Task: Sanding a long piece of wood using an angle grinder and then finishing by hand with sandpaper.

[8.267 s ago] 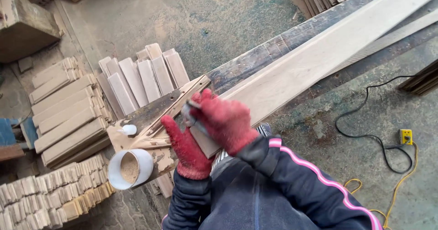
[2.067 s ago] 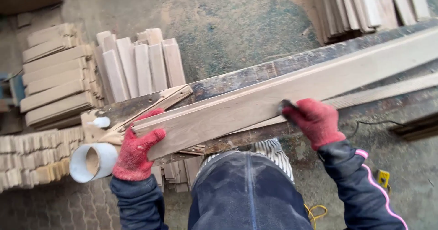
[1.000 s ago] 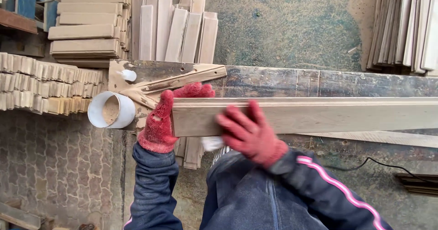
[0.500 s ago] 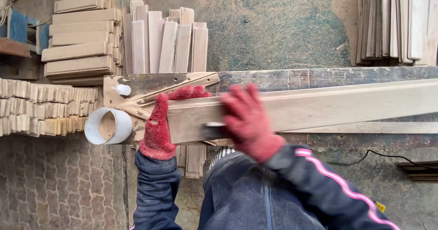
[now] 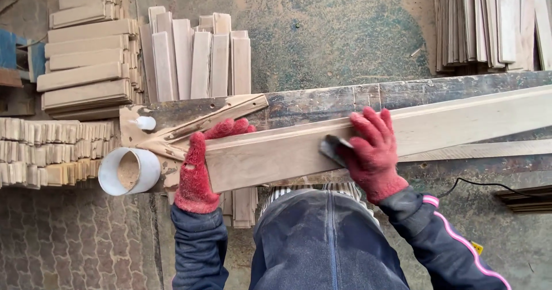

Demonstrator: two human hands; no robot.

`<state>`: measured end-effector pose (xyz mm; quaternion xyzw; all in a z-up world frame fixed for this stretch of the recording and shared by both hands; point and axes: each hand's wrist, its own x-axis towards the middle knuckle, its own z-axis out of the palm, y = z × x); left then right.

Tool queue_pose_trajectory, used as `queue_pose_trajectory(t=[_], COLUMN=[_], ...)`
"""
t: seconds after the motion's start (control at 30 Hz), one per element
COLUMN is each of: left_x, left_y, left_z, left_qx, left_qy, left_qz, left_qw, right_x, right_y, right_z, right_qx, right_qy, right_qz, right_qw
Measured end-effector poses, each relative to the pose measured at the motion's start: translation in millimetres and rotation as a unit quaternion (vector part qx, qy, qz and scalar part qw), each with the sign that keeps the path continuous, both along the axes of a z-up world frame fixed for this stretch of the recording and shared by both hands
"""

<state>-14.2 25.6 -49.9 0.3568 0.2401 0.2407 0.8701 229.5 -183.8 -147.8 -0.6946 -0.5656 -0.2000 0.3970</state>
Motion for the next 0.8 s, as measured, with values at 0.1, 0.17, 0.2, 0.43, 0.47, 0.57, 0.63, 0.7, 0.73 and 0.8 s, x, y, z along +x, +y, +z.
queue_pose_trajectory(t=[0.1,0.17,0.2,0.43,0.47,0.57,0.63,0.7,0.73,0.8], left_x=[4.0,5.8,5.8,-1.8,-0.8,-4.0,-6.1,-7.4,-9.3,-11.4], left_y=[-2.7,-4.0,-4.3,-2.0,0.4,-2.3,-3.0,-3.3,-3.3,-2.2], left_z=[0.8,2.3,2.4,-4.7,-4.9,-7.4,-12.1,-15.0,-15.7,-17.3], left_qx=[0.004,0.007,0.008,0.003,0.004,-0.041,-0.042,-0.036,-0.031,-0.025], left_qy=[-0.006,-0.007,-0.005,-0.001,-0.004,0.010,0.010,0.009,0.009,0.013], left_qz=[0.001,0.000,0.001,0.012,0.012,0.020,0.023,0.024,0.028,0.030], left_qw=[1.000,1.000,1.000,1.000,1.000,0.999,0.999,0.999,0.999,0.999], right_x=[-41.3,-94.5,-109.2,-64.2,-39.1,-13.6,-30.8,-62.4,-87.5,-114.7], right_y=[52.6,90.4,97.8,65.7,50.1,-2.0,23.0,54.1,72.2,97.4], right_z=[16.5,31.6,46.9,17.6,12.3,-1.0,-8.7,-5.6,1.3,29.3], right_qx=[0.040,0.012,0.013,0.002,0.003,-0.036,-0.005,0.031,0.028,0.025], right_qy=[-0.004,0.010,0.012,0.012,0.027,0.003,0.016,0.028,0.025,0.027], right_qz=[0.066,0.122,0.123,0.061,0.025,-0.069,-0.035,-0.002,0.025,0.050], right_qw=[0.997,0.992,0.992,0.998,0.999,0.997,0.999,0.999,0.999,0.998])
